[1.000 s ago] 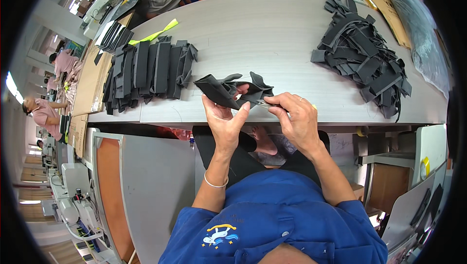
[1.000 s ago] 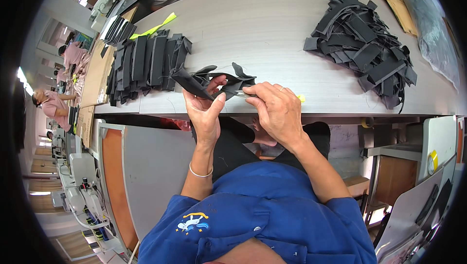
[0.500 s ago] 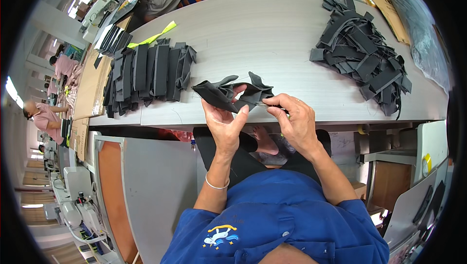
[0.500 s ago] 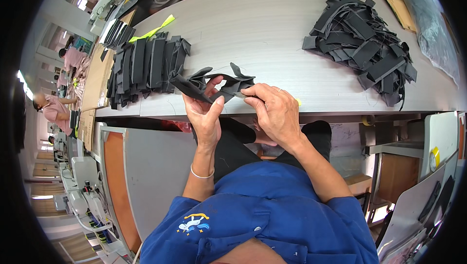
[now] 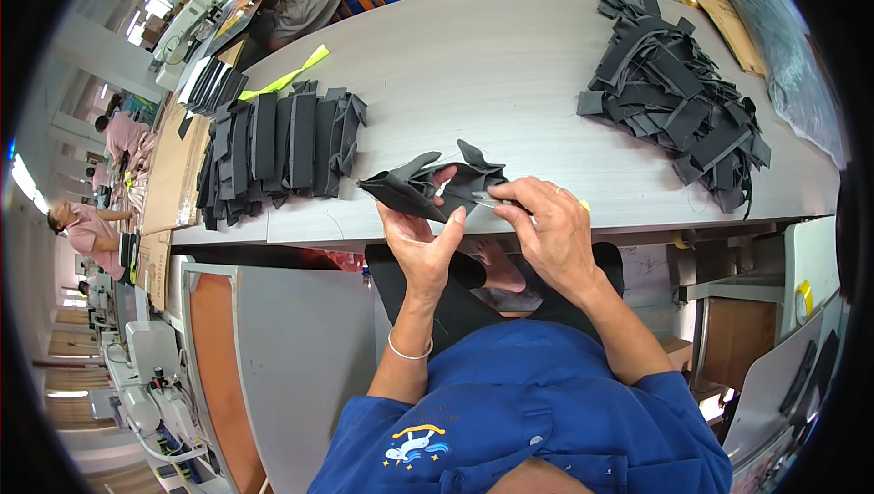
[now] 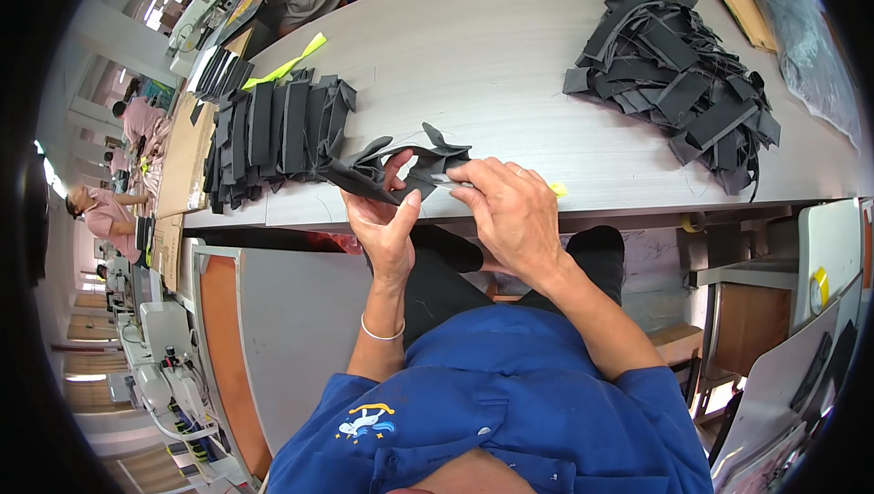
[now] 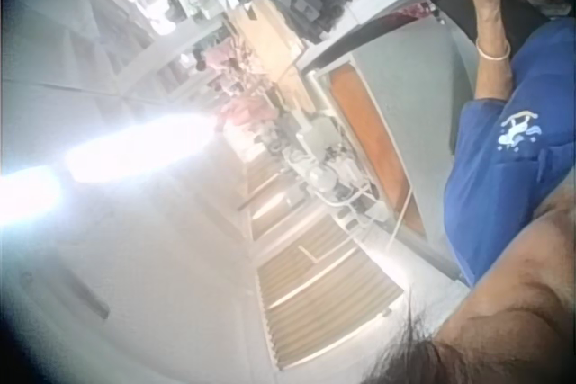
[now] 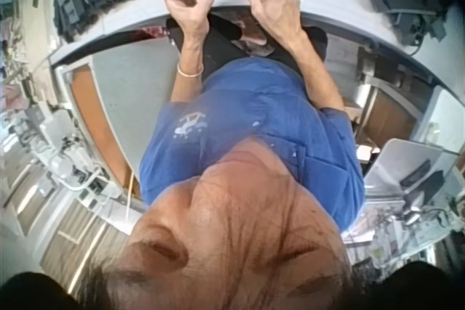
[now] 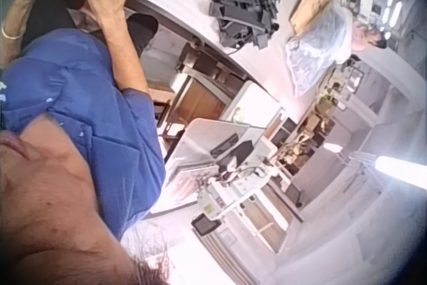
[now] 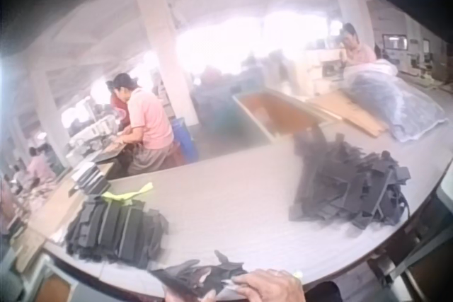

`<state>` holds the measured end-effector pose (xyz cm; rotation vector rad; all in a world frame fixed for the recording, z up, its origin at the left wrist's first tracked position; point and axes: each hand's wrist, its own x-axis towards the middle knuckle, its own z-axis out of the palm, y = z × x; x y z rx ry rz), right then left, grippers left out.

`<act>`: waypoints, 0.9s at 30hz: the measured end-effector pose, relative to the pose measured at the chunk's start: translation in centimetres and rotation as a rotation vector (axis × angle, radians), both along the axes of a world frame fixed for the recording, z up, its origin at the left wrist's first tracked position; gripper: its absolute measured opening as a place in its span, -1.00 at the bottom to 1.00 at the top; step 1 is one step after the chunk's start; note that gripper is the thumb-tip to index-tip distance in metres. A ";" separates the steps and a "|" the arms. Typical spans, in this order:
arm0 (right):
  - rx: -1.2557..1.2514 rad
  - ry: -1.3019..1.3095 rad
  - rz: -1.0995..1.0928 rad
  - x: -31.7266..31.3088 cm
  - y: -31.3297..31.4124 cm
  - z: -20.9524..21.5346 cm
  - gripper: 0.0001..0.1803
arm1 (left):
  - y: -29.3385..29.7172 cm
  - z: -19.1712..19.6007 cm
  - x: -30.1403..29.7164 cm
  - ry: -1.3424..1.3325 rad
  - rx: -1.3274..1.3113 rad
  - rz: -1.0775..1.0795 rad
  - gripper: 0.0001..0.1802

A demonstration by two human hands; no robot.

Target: The person trims loose threads and fabric edges from foam straps using thread snips by hand.

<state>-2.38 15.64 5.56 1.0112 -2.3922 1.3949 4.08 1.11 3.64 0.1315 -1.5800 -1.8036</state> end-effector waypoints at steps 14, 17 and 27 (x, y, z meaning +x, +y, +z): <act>0.176 0.248 -0.051 0.3 -2.3 -0.2 -0.84 | 0.0 -1.3 0.4 -0.026 -0.244 0.048 -0.27; 0.204 0.263 -0.037 0.3 -2.2 -0.4 -0.84 | 0.2 -1.2 0.5 -0.073 -0.208 0.046 -0.26; 0.052 -0.019 0.035 -0.4 -1.6 -0.2 -0.93 | 0.2 -0.9 0.2 -0.037 -0.268 0.032 -0.27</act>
